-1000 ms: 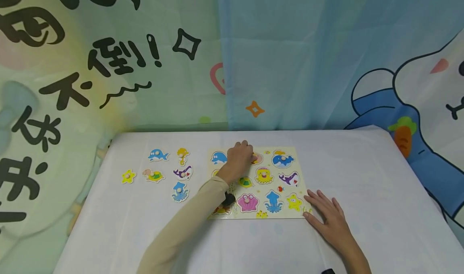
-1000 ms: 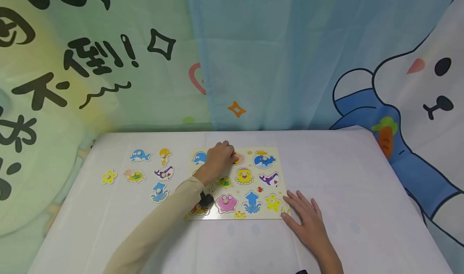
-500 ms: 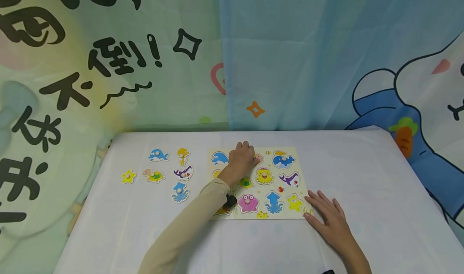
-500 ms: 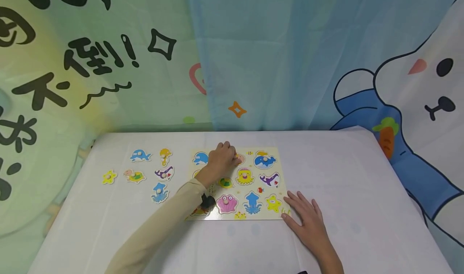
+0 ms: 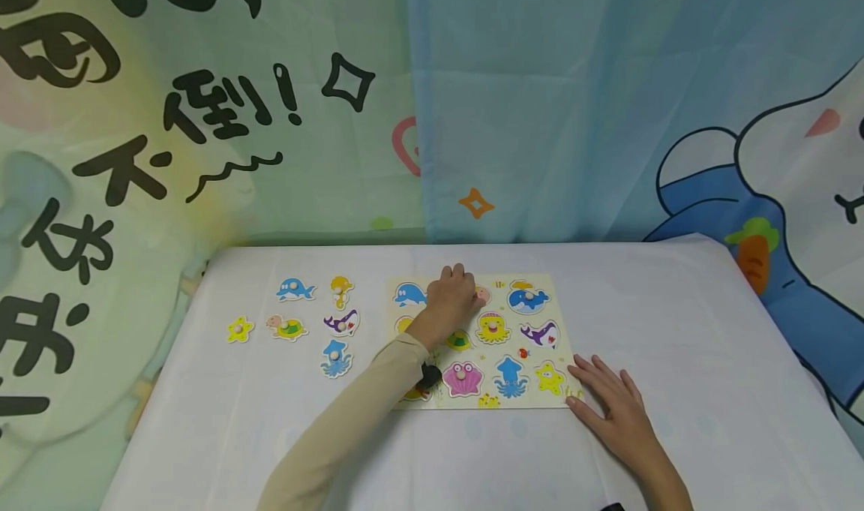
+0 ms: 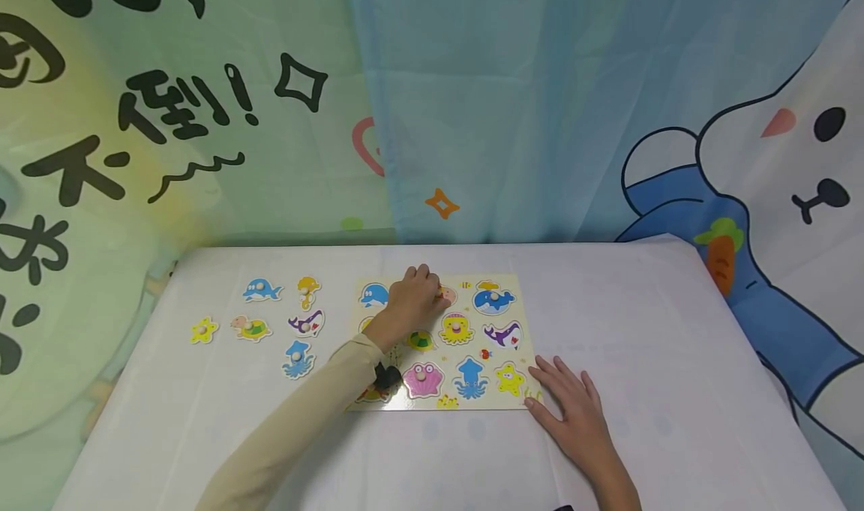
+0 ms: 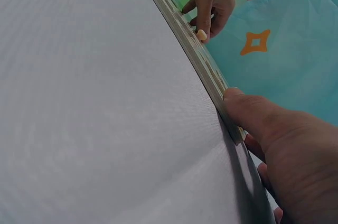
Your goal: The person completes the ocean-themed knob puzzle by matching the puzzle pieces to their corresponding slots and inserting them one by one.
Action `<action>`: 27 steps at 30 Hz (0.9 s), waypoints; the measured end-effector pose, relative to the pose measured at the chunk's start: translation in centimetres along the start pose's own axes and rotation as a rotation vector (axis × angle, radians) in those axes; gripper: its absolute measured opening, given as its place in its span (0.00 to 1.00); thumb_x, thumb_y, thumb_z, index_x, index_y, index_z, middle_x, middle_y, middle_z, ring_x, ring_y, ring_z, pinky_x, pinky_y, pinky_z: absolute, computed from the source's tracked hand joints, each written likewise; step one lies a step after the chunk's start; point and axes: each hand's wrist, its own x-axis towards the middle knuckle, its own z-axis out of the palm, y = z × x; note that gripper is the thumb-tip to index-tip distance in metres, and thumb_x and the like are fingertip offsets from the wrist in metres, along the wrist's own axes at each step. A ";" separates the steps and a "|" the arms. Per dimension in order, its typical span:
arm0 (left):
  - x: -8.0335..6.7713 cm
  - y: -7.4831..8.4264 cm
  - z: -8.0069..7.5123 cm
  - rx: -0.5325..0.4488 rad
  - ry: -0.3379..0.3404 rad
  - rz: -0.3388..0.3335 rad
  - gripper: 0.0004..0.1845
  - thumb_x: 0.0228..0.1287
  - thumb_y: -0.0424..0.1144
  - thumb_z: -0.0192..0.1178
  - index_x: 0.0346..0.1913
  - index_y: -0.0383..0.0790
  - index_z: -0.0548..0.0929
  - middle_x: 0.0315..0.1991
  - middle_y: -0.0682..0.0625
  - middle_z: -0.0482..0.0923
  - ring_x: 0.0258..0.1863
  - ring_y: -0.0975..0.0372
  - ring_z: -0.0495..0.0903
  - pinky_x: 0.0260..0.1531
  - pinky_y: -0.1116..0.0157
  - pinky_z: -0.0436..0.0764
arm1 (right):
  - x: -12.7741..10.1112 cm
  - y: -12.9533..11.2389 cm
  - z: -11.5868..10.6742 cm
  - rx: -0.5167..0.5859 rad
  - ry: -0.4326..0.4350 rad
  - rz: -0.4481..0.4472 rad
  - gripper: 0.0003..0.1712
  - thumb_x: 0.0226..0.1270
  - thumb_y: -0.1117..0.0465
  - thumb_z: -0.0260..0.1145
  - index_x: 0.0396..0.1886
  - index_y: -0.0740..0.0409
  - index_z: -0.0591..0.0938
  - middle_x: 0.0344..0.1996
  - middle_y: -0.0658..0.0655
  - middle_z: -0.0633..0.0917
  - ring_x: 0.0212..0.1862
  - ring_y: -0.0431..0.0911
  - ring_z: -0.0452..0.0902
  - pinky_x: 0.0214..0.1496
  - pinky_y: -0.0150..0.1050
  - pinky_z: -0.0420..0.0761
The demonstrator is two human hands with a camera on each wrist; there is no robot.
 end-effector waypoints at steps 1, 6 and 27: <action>0.0 0.0 0.0 0.003 -0.002 -0.001 0.23 0.65 0.59 0.57 0.49 0.42 0.79 0.38 0.51 0.70 0.39 0.61 0.67 0.25 0.69 0.68 | 0.0 0.0 0.0 -0.002 0.000 -0.002 0.28 0.64 0.49 0.66 0.61 0.55 0.77 0.67 0.64 0.73 0.73 0.62 0.55 0.76 0.61 0.35; 0.0 -0.1 0.1 0.010 0.003 0.004 0.23 0.65 0.59 0.57 0.49 0.42 0.79 0.38 0.51 0.70 0.38 0.62 0.68 0.25 0.69 0.68 | 0.0 0.0 0.1 -0.008 -0.003 -0.002 0.28 0.64 0.48 0.66 0.61 0.55 0.77 0.67 0.64 0.73 0.74 0.61 0.55 0.76 0.62 0.34; 0.0 0.1 0.3 0.034 0.030 0.023 0.23 0.66 0.57 0.57 0.51 0.41 0.79 0.39 0.51 0.71 0.39 0.62 0.68 0.25 0.71 0.70 | 0.1 -0.2 -0.1 -0.010 -0.008 0.003 0.29 0.64 0.48 0.65 0.62 0.54 0.77 0.67 0.63 0.73 0.73 0.62 0.55 0.76 0.61 0.35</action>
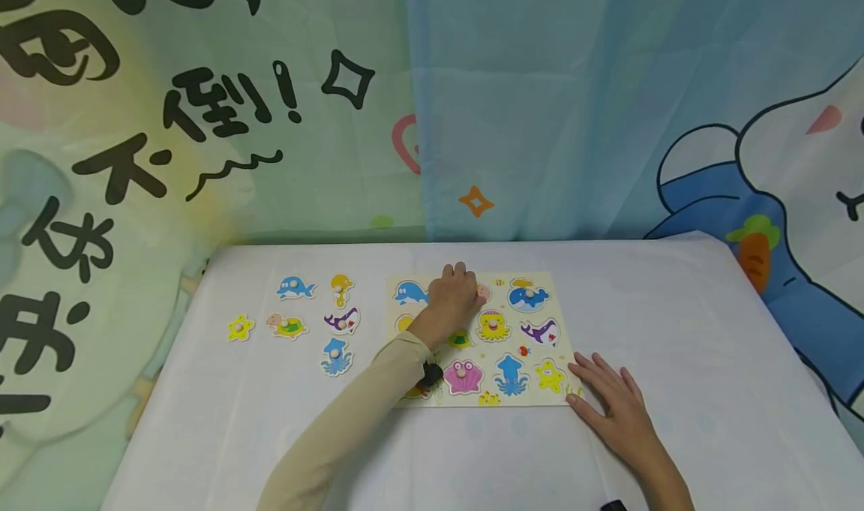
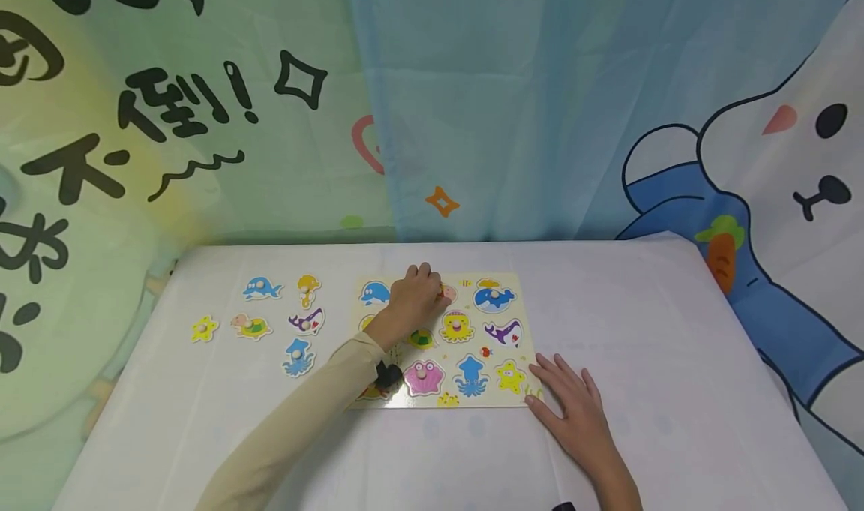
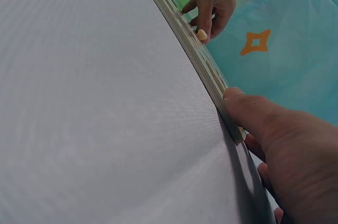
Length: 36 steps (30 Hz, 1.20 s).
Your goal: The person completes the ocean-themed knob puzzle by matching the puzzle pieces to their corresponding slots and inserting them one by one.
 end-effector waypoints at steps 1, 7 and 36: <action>0.0 0.0 0.0 0.001 0.001 0.000 0.23 0.67 0.57 0.57 0.52 0.41 0.79 0.39 0.51 0.71 0.39 0.62 0.68 0.25 0.71 0.71 | 0.1 0.0 0.0 0.001 0.001 0.000 0.29 0.64 0.48 0.65 0.62 0.54 0.77 0.67 0.63 0.73 0.73 0.62 0.55 0.77 0.61 0.35; 0.2 0.1 -0.1 0.010 0.010 0.000 0.23 0.67 0.57 0.56 0.52 0.41 0.79 0.39 0.51 0.72 0.39 0.62 0.69 0.27 0.71 0.72 | 0.2 0.1 -0.2 0.002 0.009 -0.007 0.29 0.64 0.47 0.66 0.62 0.53 0.77 0.67 0.62 0.73 0.74 0.61 0.55 0.77 0.61 0.34; -0.3 -5.0 -0.9 -0.290 0.101 0.002 0.27 0.69 0.51 0.56 0.66 0.42 0.69 0.56 0.45 0.76 0.54 0.52 0.75 0.53 0.56 0.78 | -0.1 0.1 -0.2 0.004 -0.020 0.019 0.29 0.65 0.47 0.65 0.62 0.55 0.76 0.67 0.63 0.72 0.73 0.63 0.55 0.76 0.62 0.34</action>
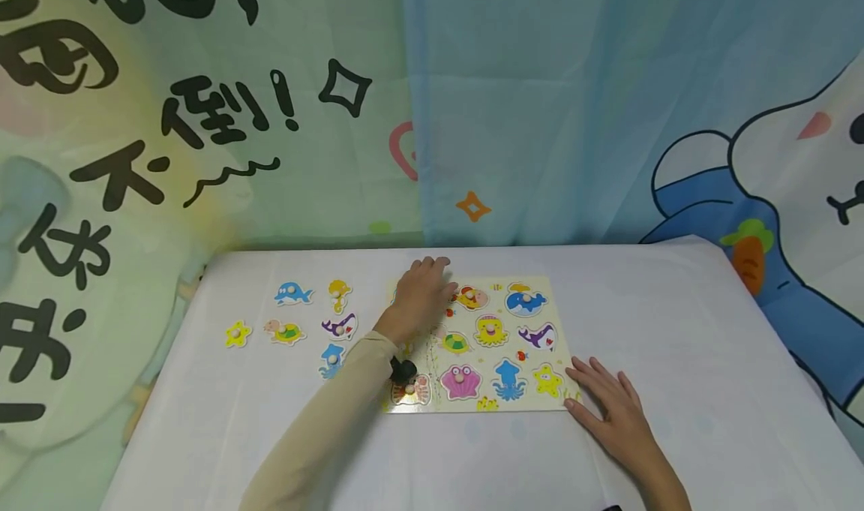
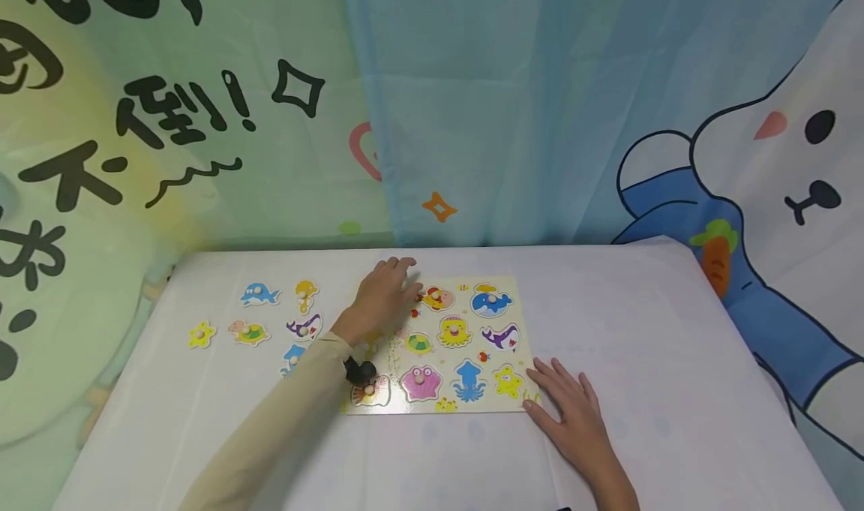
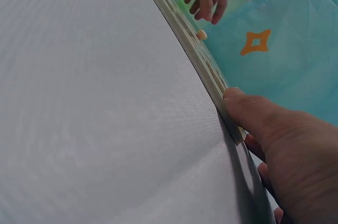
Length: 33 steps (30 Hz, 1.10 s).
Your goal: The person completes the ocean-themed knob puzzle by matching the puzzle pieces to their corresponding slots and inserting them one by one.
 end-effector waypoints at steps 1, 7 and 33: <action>-0.1 -0.6 -0.1 -0.002 0.004 -0.007 0.27 0.69 0.51 0.56 0.66 0.43 0.69 0.56 0.45 0.76 0.54 0.53 0.75 0.53 0.56 0.78 | 0.0 0.0 0.0 -0.002 -0.003 0.001 0.29 0.65 0.47 0.65 0.62 0.55 0.76 0.67 0.63 0.72 0.73 0.63 0.55 0.76 0.62 0.34; -0.2 -3.1 -1.1 -0.010 0.029 -0.045 0.26 0.69 0.50 0.57 0.65 0.43 0.71 0.57 0.43 0.77 0.56 0.51 0.76 0.53 0.55 0.78 | -0.1 -0.1 -0.3 -0.024 -0.001 0.011 0.30 0.65 0.46 0.64 0.63 0.55 0.76 0.68 0.63 0.72 0.74 0.62 0.54 0.77 0.60 0.32; -6.1 -19.8 -9.7 -0.103 0.076 -0.404 0.26 0.72 0.45 0.51 0.65 0.32 0.69 0.56 0.32 0.75 0.54 0.41 0.74 0.51 0.44 0.74 | 0.0 -0.1 0.2 0.000 0.021 -0.014 0.29 0.64 0.48 0.66 0.61 0.55 0.77 0.67 0.64 0.73 0.72 0.63 0.56 0.76 0.62 0.35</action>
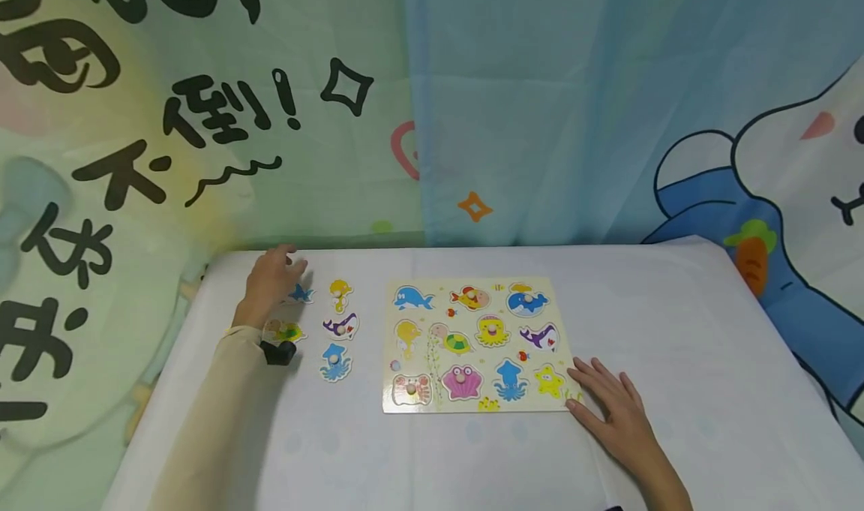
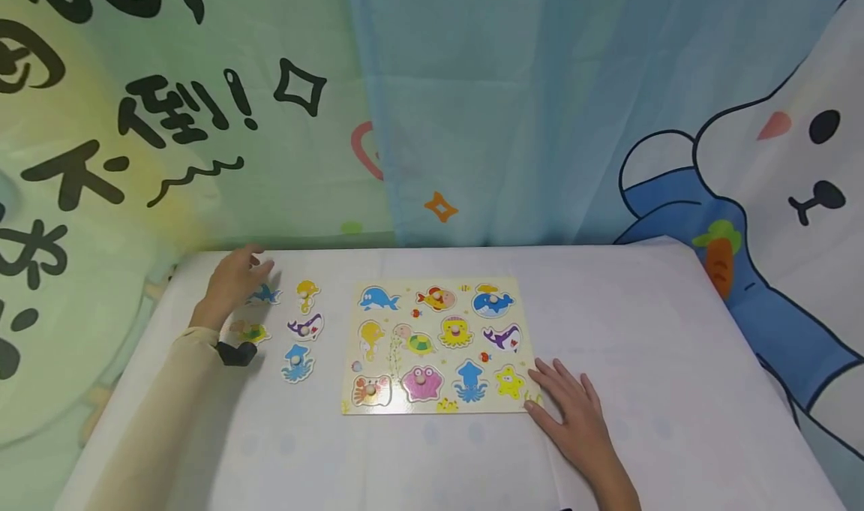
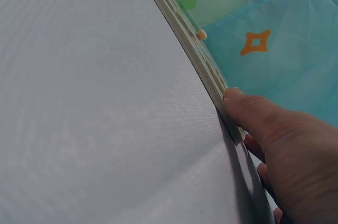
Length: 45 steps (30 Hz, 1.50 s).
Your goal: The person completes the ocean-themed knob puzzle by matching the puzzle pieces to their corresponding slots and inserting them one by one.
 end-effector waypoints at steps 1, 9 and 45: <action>-0.3 -0.4 -0.3 0.009 0.004 -0.001 0.26 0.72 0.45 0.51 0.65 0.32 0.69 0.55 0.32 0.75 0.54 0.41 0.74 0.51 0.44 0.74 | 0.0 0.0 0.0 0.000 0.004 -0.003 0.28 0.64 0.49 0.66 0.61 0.55 0.77 0.67 0.64 0.73 0.72 0.64 0.56 0.76 0.62 0.36; -2.1 -2.7 -1.4 0.064 0.004 0.033 0.22 0.71 0.42 0.52 0.59 0.29 0.74 0.49 0.32 0.76 0.48 0.42 0.76 0.46 0.46 0.76 | 0.0 -0.1 0.0 -0.017 -0.005 0.006 0.29 0.64 0.47 0.65 0.62 0.55 0.76 0.67 0.63 0.72 0.73 0.62 0.55 0.77 0.61 0.34; -2.2 -2.4 0.3 0.068 -0.160 0.095 0.16 0.68 0.34 0.58 0.54 0.29 0.80 0.45 0.37 0.79 0.44 0.51 0.76 0.53 0.52 0.78 | 0.1 -0.1 0.0 -0.013 -0.007 0.012 0.29 0.64 0.48 0.65 0.61 0.55 0.76 0.67 0.63 0.72 0.74 0.61 0.54 0.77 0.60 0.33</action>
